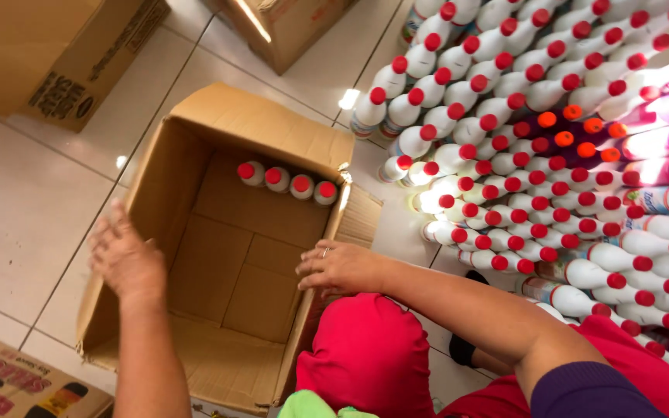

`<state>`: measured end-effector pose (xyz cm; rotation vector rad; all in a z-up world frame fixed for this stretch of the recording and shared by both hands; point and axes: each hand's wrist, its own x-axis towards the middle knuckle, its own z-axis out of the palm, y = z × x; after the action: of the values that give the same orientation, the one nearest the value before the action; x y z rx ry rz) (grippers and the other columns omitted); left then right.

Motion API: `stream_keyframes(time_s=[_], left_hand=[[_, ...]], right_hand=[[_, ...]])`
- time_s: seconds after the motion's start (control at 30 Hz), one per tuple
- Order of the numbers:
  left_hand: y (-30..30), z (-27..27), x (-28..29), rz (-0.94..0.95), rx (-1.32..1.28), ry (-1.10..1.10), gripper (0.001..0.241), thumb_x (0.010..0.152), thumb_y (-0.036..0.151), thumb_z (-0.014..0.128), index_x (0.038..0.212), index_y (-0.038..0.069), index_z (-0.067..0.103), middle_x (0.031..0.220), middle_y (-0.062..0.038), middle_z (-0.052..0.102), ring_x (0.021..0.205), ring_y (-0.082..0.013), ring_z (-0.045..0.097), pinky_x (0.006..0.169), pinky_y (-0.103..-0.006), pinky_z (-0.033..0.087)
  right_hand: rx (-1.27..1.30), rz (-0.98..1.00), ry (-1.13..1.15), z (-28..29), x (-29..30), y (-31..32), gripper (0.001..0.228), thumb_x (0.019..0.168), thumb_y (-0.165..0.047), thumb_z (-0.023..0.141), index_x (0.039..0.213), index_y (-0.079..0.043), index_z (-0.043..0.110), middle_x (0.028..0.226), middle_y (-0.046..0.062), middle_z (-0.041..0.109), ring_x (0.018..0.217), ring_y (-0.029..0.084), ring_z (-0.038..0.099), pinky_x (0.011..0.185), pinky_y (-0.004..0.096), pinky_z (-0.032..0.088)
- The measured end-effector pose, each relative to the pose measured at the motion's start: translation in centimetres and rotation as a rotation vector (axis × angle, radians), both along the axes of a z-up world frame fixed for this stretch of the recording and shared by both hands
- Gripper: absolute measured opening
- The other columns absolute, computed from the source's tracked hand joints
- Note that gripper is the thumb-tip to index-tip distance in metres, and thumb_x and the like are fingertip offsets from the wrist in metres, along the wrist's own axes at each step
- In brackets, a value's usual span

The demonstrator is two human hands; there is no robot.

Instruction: Packing individual plastic bottles from a large pile into cardboard boxes.

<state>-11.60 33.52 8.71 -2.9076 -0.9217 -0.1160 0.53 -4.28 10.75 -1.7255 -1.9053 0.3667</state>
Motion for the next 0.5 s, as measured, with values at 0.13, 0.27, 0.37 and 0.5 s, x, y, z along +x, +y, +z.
stream_keyframes(time_s=[0.13,0.27,0.37,0.5], left_hand=[[-13.4,7.5,7.8,-0.333,-0.279,-0.367,0.066,0.091,0.007,0.077,0.150,0.010,0.049,0.144,-0.015,0.058,0.131,-0.0336,0.055,0.109,-0.0453,0.047],[-25.2,4.6,14.8,-0.727,-0.867,-0.329,0.030,0.093,0.001,0.062,0.121,0.010,0.069,0.114,-0.013,0.066,0.108,-0.0359,0.062,0.091,-0.0438,0.054],[-31.2,-2.5,19.4,-0.855,-0.845,-0.116,0.035,0.092,0.001,0.061,0.125,0.008,0.065,0.119,-0.015,0.064,0.113,-0.0370,0.062,0.091,-0.0453,0.055],[-36.0,-10.7,24.0,-0.894,-0.592,0.059,0.073,0.070,-0.004,0.068,0.141,0.002,0.052,0.121,-0.027,0.059,0.105,-0.0407,0.062,0.086,-0.0401,0.058]], right_hand=[[0.171,-0.388,0.149,0.0,2.2,-5.1,0.023,0.092,-0.027,0.076,0.109,-0.012,0.070,0.118,0.008,0.070,0.115,0.028,0.065,0.100,0.044,0.051],[-0.007,-1.046,0.389,-2.4,7.1,-10.9,0.018,0.094,-0.011,0.071,0.111,-0.011,0.072,0.112,0.006,0.069,0.092,0.024,0.070,0.081,0.035,0.059],[-0.145,-1.179,0.261,-4.1,10.3,-13.3,0.025,0.092,-0.010,0.073,0.117,-0.015,0.072,0.116,0.005,0.069,0.089,0.023,0.071,0.080,0.037,0.058],[-0.313,-1.141,-0.103,-6.8,12.7,-14.4,0.044,0.084,-0.012,0.075,0.127,-0.017,0.069,0.125,0.008,0.066,0.106,0.031,0.066,0.082,0.044,0.056]])
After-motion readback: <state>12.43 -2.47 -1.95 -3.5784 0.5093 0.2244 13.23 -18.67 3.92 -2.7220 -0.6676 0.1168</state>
